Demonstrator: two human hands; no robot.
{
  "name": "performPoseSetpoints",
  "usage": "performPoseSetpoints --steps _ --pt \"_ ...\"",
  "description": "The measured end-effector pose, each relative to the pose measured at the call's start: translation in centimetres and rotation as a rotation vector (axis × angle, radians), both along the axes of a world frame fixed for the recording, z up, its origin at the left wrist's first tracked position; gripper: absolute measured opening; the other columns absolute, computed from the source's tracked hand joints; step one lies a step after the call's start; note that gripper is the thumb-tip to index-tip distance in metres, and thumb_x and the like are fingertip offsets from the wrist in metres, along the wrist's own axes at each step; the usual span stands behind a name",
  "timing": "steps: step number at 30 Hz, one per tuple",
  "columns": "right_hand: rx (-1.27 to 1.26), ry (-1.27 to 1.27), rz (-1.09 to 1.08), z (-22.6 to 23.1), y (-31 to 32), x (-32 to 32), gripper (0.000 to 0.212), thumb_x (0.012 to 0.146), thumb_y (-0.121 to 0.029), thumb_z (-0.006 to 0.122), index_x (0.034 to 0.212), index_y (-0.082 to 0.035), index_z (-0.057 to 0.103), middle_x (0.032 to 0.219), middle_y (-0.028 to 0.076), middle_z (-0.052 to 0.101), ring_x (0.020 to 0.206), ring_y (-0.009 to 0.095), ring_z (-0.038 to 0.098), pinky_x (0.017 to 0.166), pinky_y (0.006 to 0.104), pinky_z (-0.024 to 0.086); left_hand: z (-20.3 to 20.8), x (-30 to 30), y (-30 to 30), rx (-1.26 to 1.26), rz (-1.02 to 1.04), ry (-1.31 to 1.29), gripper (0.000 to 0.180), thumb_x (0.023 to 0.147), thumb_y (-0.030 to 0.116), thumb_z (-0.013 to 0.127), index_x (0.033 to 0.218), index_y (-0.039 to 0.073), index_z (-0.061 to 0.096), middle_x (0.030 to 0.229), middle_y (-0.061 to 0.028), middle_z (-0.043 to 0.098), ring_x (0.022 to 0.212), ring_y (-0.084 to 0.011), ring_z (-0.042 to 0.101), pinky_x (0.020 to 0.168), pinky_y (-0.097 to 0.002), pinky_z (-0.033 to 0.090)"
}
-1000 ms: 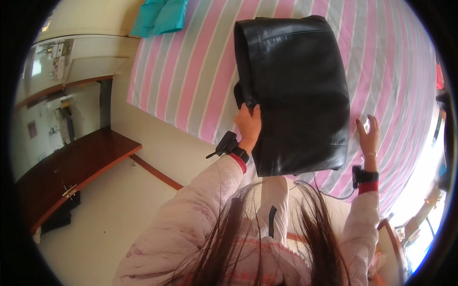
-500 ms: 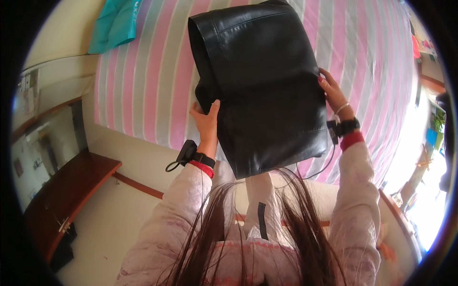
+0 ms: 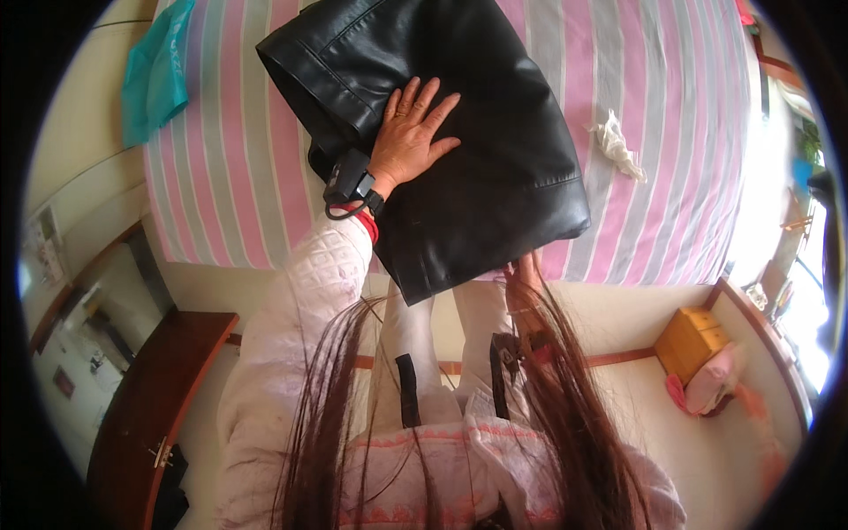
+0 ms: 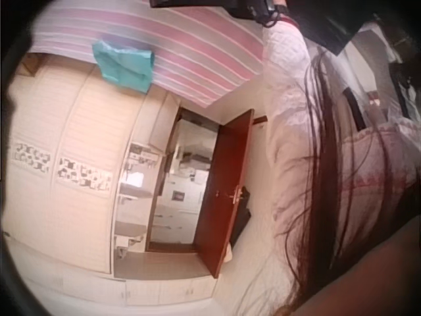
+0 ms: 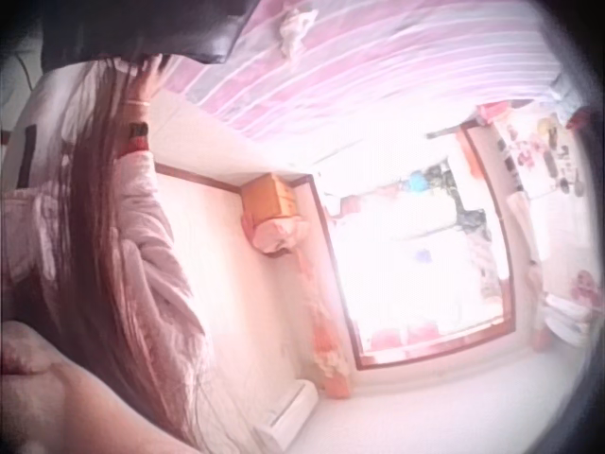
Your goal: The person wipes a black leather jacket with a white cloth on a striped bed, then folds the jacket and places it into a teal bag. The person then walks to a dresser and wipes its surface with the same cloth.
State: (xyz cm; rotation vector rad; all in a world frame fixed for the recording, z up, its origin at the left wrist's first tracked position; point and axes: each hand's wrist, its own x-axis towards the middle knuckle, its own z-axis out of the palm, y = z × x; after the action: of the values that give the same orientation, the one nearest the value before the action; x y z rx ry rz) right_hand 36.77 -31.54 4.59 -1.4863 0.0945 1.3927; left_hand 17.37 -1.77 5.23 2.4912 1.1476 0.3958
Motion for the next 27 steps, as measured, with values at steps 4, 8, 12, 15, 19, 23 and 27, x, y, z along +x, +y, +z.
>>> performPoseSetpoints --steps 4,8,12,15,19,23,27 --pt "0.060 0.210 -0.103 1.6 3.0 0.4 0.041 0.091 -0.018 0.069 0.124 0.000 0.054 0.114 0.009 0.063 0.097 0.019 0.063 0.081 0.0340 0.054 -0.3 0.0 -0.3 0.046 -0.014 0.073 0.074 0.085 0.042 0.070 0.149 0.020 0.040 0.156 -0.0158 0.029 0.143 -0.0412 0.027 0.115 -0.0561 0.023" --pt "-0.140 0.214 0.010 7.1 3.7 3.9 0.043 0.089 -0.022 0.067 0.122 0.003 0.058 0.107 0.011 0.068 0.097 0.020 0.065 0.082 0.0337 0.054 1.6 1.4 -2.9 -0.022 -0.024 0.040 0.071 0.084 0.040 0.070 0.147 0.018 0.044 0.156 -0.0165 0.030 0.142 -0.0459 0.025 0.114 -0.0579 0.025" --pt "-0.007 0.174 0.077 15.0 1.9 6.8 0.048 0.098 -0.031 0.056 0.133 0.002 0.053 0.121 0.017 0.065 0.116 0.029 0.061 0.103 0.0450 0.046 1.9 3.9 -10.2 -0.122 -0.111 -0.022 0.063 0.084 0.039 0.069 0.141 0.017 0.051 0.151 -0.0158 0.035 0.140 -0.0469 0.026 0.111 -0.0588 0.028" --pt "0.239 0.290 0.077 19.7 2.4 7.1 0.054 0.098 -0.035 0.055 0.134 0.004 0.048 0.124 0.020 0.061 0.111 0.032 0.062 0.097 0.0501 0.048 -0.1 5.3 -14.7 -0.358 -0.198 -0.258 0.054 0.088 0.033 0.066 0.135 0.011 0.054 0.143 -0.0156 0.043 0.137 -0.0389 0.035 0.111 -0.0523 0.032" --pt "0.419 0.060 0.345 20.6 9.2 3.9 0.035 0.095 -0.025 0.056 0.121 -0.001 0.051 0.093 0.013 0.063 0.071 0.018 0.062 0.059 0.0286 0.051 -2.6 3.6 -18.4 -0.921 -0.136 -0.510 0.046 0.093 0.031 0.062 0.131 0.007 0.056 0.133 -0.0148 0.051 0.129 -0.0324 0.044 0.107 -0.0462 0.037" --pt "0.289 -0.142 0.504 16.8 17.9 -2.1 0.018 0.092 -0.002 0.048 0.109 0.001 0.050 0.089 0.009 0.063 0.064 0.013 0.061 0.052 0.0233 0.043 -1.8 -2.6 -20.8 -1.724 0.505 -0.618 0.042 0.096 0.031 0.057 0.127 0.004 0.057 0.125 -0.0135 0.056 0.122 -0.0276 0.050 0.104 -0.0410 0.041" --pt "0.306 -0.273 0.518 12.9 22.3 -5.8 0.014 0.092 0.000 0.051 0.105 0.004 0.052 0.076 0.010 0.064 0.059 0.015 0.065 0.051 0.0262 0.048 3.9 -10.6 -20.1 -1.738 1.239 -0.715 0.039 0.100 0.031 0.053 0.124 0.001 0.058 0.117 -0.0121 0.061 0.115 -0.0229 0.056 0.101 -0.0359 0.044"
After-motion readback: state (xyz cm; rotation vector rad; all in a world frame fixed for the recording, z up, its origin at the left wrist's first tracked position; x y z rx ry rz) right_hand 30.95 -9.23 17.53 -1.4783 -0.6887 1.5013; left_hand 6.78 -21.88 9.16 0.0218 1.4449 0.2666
